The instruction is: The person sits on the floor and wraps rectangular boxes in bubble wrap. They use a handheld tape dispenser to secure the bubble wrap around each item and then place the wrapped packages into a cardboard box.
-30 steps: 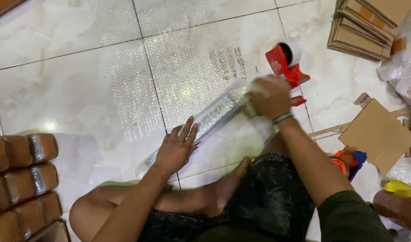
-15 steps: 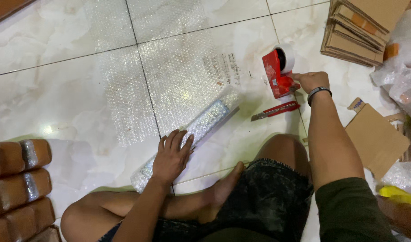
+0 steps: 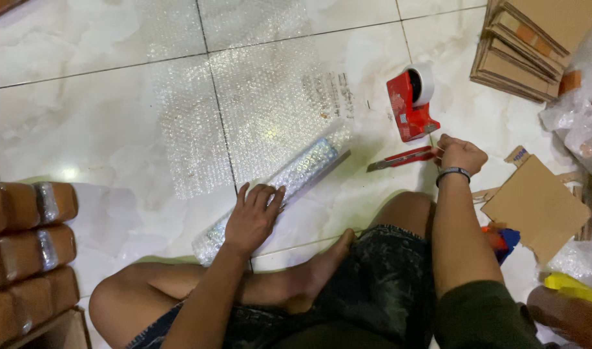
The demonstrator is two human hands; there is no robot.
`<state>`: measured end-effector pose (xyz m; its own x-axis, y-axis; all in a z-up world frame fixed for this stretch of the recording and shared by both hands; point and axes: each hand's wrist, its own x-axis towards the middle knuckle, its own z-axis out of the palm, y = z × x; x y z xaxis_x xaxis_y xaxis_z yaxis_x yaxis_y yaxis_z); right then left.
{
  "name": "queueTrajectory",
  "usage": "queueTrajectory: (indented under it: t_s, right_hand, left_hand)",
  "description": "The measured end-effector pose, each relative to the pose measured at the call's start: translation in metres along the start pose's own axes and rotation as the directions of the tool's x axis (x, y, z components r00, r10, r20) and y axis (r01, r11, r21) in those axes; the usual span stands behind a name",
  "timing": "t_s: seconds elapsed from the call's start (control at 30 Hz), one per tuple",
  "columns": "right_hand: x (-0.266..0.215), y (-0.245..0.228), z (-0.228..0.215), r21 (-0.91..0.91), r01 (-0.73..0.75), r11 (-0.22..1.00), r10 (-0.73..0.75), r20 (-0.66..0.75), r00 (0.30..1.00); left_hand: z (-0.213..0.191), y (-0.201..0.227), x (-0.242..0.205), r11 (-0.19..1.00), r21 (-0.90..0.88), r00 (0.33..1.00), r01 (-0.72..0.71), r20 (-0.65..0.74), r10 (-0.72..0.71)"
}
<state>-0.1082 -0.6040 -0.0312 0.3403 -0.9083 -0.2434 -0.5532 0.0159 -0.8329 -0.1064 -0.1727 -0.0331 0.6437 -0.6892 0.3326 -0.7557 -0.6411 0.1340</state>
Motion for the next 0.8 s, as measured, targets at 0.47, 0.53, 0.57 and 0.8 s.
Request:
queueTrajectory:
  t_s: [0.47, 0.53, 0.57, 0.8]
  right_hand:
    - [-0.273, -0.120, 0.058, -0.577, 0.643, 0.505, 0.073, 0.770, 0.634]
    - [-0.266, -0.119, 0.041, -0.602, 0.668, 0.437, 0.112, 0.773, 0.624]
    - [-0.258, -0.112, 0.044, -0.601, 0.673, 0.431, 0.113, 0.776, 0.620]
    - [-0.244, -0.061, 0.095, 0.057, 0.979, -0.196, -0.260, 0.960, -0.108]
  left_hand:
    - [0.010, -0.002, -0.006, 0.999, -0.011, 0.990, -0.052, -0.132, 0.050]
    - [0.010, 0.000, -0.005, 0.998, -0.020, 0.987, -0.053, -0.150, 0.050]
    - [0.011, -0.001, -0.004, 0.999, -0.021, 0.988, -0.045, -0.151, 0.041]
    - [-0.009, 0.024, -0.010, 0.999, -0.033, 0.999, -0.017, -0.038, 0.015]
